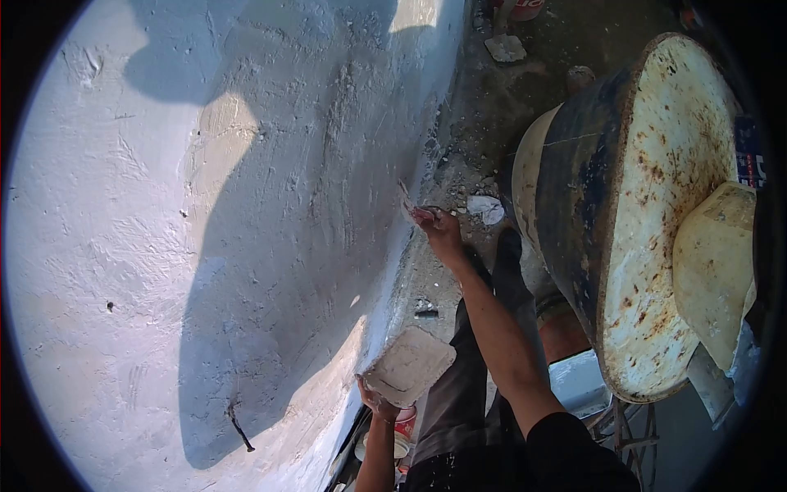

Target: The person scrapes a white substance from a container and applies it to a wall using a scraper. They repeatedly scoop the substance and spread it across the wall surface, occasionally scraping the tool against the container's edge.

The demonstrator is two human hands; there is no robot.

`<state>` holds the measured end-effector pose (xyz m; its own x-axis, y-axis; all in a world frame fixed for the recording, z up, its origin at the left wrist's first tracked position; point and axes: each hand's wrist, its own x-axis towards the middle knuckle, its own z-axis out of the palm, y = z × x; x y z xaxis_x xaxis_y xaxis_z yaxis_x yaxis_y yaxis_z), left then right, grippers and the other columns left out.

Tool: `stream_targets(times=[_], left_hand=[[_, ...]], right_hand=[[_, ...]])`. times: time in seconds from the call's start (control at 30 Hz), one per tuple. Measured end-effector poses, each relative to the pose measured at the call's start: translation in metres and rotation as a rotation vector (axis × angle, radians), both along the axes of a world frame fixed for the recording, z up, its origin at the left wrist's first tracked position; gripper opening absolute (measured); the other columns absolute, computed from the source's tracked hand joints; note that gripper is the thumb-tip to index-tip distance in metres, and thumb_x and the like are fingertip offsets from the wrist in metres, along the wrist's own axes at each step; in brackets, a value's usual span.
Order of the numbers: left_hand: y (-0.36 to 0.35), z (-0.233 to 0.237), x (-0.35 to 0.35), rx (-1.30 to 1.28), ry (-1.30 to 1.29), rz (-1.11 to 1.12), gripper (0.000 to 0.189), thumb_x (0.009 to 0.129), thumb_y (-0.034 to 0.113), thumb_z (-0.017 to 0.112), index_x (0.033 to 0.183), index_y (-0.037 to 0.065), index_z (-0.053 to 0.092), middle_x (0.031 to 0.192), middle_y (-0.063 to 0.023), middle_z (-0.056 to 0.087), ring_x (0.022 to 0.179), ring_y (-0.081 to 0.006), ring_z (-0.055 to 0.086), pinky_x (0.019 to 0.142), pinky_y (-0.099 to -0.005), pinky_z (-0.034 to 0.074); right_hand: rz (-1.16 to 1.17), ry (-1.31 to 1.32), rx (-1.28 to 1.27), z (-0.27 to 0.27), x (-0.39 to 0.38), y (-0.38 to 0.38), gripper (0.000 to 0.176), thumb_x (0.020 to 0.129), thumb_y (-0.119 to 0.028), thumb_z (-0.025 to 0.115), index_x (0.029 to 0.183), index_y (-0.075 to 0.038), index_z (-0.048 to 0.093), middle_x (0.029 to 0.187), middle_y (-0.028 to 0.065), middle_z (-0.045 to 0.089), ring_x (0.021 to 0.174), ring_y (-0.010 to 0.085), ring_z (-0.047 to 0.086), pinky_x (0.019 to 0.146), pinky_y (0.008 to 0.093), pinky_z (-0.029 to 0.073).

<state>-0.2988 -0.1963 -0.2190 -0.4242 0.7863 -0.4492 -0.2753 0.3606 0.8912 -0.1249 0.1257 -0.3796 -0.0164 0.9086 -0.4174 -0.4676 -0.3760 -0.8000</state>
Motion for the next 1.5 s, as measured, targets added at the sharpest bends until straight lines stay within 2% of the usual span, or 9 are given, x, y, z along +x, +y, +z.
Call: stream_targets(times=[0.2, 0.4, 0.5, 0.7, 0.87, 1.2, 1.3, 1.33, 1.5], left_hand=[[0.025, 0.020, 0.020, -0.108, -0.410, 0.171, 0.061, 0.098, 0.052, 0.033, 0.137, 0.005, 0.039, 0.134, -0.0130, 0.049, 0.123, -0.0274, 0.046, 0.106, -0.0479, 0.035], [0.025, 0.021, 0.021, -0.151, -0.550, 0.221, 0.069, 0.095, 0.060, 0.027, 0.139, 0.008, 0.037, 0.138, -0.0132, 0.046, 0.125, -0.0304, 0.044, 0.105, -0.0499, 0.035], [0.031, 0.031, 0.023, -0.299, -0.446, 0.154, 0.080, 0.087, 0.068, 0.039, 0.145, 0.013, 0.031, 0.146, -0.0119, 0.036, 0.131, -0.0340, 0.035, 0.107, -0.0547, 0.027], [0.031, 0.035, 0.024, -0.365, -0.497, 0.230, 0.081, 0.087, 0.069, 0.037, 0.145, 0.013, 0.030, 0.146, -0.0119, 0.036, 0.132, -0.0344, 0.035, 0.107, -0.0551, 0.028], [0.025, 0.035, 0.025, -0.307, -0.468, 0.148, 0.079, 0.088, 0.068, 0.036, 0.145, 0.013, 0.032, 0.146, -0.0115, 0.036, 0.131, -0.0343, 0.036, 0.107, -0.0552, 0.028], [0.022, 0.048, 0.025, -0.390, -0.575, 0.224, 0.079, 0.087, 0.069, 0.033, 0.142, 0.012, 0.038, 0.141, -0.0131, 0.043, 0.127, -0.0363, 0.043, 0.104, -0.0563, 0.034], [0.023, 0.048, 0.026, -0.334, -0.689, 0.201, 0.082, 0.086, 0.071, 0.032, 0.141, 0.011, 0.038, 0.141, -0.0149, 0.044, 0.126, -0.0384, 0.045, 0.101, -0.0573, 0.037], [0.025, 0.051, 0.026, -0.309, -0.693, 0.160, 0.082, 0.086, 0.071, 0.032, 0.142, 0.011, 0.038, 0.141, -0.0152, 0.043, 0.126, -0.0385, 0.044, 0.101, -0.0572, 0.037], [0.033, 0.062, 0.029, -0.329, -0.608, 0.124, 0.080, 0.087, 0.070, 0.034, 0.141, 0.011, 0.038, 0.141, -0.0151, 0.043, 0.126, -0.0372, 0.044, 0.102, -0.0566, 0.037]], right_hand=[[0.087, 0.129, -0.016, 0.001, 0.005, -0.002, 0.022, 0.088, -0.002, 0.061, 0.109, 0.006, 0.062, 0.102, 0.0091, 0.066, 0.096, 0.0138, 0.061, 0.090, 0.0266, 0.048], [0.094, 0.183, -0.006, 0.020, 0.001, -0.011, 0.023, 0.088, -0.003, 0.061, 0.109, 0.006, 0.061, 0.102, 0.0097, 0.066, 0.097, 0.0146, 0.062, 0.089, 0.0268, 0.048], [0.097, 0.175, -0.021, 0.034, -0.003, -0.017, 0.023, 0.089, -0.004, 0.060, 0.109, 0.006, 0.061, 0.102, 0.0100, 0.066, 0.097, 0.0147, 0.062, 0.089, 0.0269, 0.048], [0.157, 0.110, -0.052, 0.083, -0.011, -0.023, 0.023, 0.089, -0.005, 0.059, 0.110, 0.005, 0.061, 0.101, 0.0073, 0.066, 0.095, 0.0117, 0.061, 0.085, 0.0250, 0.048], [0.189, -0.084, 0.040, 0.141, -0.030, -0.029, 0.015, 0.090, -0.007, 0.061, 0.102, 0.003, 0.063, 0.082, -0.0031, 0.062, 0.077, 0.0002, 0.050, 0.069, 0.0193, 0.042], [0.277, -0.065, 0.153, 0.208, -0.031, -0.051, 0.019, 0.087, -0.010, 0.064, 0.100, 0.004, 0.062, 0.080, 0.0092, 0.069, 0.073, 0.0088, 0.063, 0.066, 0.0254, 0.048], [0.328, -0.030, 0.116, 0.223, -0.028, -0.062, 0.017, 0.089, -0.007, 0.063, 0.102, 0.003, 0.061, 0.080, 0.0023, 0.065, 0.077, 0.0023, 0.057, 0.066, 0.0205, 0.045], [0.272, -0.032, 0.087, 0.226, -0.026, -0.066, 0.019, 0.087, -0.009, 0.063, 0.102, 0.003, 0.063, 0.087, 0.0105, 0.069, 0.080, 0.0132, 0.066, 0.071, 0.0278, 0.050], [0.121, -0.110, 0.123, 0.202, -0.012, -0.083, 0.020, 0.086, -0.004, 0.062, 0.105, 0.001, 0.062, 0.091, 0.0050, 0.065, 0.082, 0.0093, 0.061, 0.073, 0.0236, 0.049]])
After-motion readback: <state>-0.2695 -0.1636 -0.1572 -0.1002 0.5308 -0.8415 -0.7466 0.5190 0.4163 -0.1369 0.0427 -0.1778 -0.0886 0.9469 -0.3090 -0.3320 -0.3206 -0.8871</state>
